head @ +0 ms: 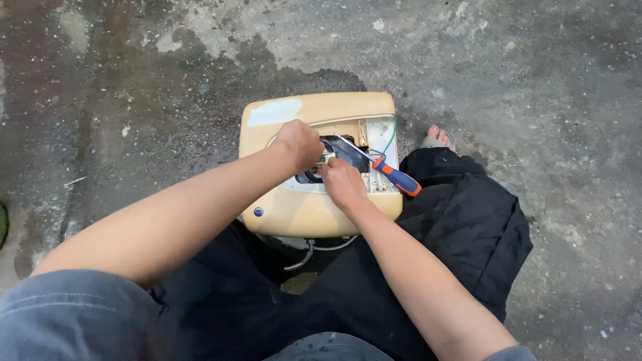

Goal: Repairing the internal components and wiring of a small household appliance using a screwdriver and manual manipulation.

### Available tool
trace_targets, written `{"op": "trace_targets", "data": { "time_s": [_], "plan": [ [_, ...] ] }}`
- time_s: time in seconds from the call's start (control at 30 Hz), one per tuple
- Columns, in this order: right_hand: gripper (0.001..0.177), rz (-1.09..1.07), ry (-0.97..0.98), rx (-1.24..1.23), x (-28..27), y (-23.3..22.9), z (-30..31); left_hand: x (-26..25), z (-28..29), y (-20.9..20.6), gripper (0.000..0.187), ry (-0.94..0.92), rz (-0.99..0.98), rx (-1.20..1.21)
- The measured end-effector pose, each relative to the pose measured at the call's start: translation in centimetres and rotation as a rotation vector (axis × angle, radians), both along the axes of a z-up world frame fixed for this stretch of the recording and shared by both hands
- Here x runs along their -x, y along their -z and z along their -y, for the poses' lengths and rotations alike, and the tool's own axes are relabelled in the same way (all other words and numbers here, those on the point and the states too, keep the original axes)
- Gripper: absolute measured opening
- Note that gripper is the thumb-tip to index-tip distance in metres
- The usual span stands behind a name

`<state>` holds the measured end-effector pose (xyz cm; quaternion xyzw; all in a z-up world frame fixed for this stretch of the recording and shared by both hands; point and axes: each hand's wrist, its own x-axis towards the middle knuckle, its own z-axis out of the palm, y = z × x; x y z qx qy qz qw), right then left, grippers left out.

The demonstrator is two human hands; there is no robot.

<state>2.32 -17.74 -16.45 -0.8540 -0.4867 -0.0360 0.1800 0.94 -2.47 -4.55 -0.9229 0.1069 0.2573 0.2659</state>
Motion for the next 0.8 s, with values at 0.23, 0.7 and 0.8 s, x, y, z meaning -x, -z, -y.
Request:
{"op": "trace_targets", "data": {
  "time_s": [0.23,0.7,0.8],
  "plan": [
    [0.024,-0.043,0.027,0.025,0.2,0.0,-0.3,-1.0,0.5,1.1,0.034,-0.096,-0.116,-0.03],
    [0.02,0.02,0.03,-0.001,0.4,-0.4,0.3,0.8,0.8,-3.3,0.033,-0.354,-0.082,0.062],
    [0.02,0.043,0.028,-0.018,0.3,-1.0,-0.1,1.0,-0.8,-1.6,0.034,-0.411,-0.069,0.104]
  ]
}}
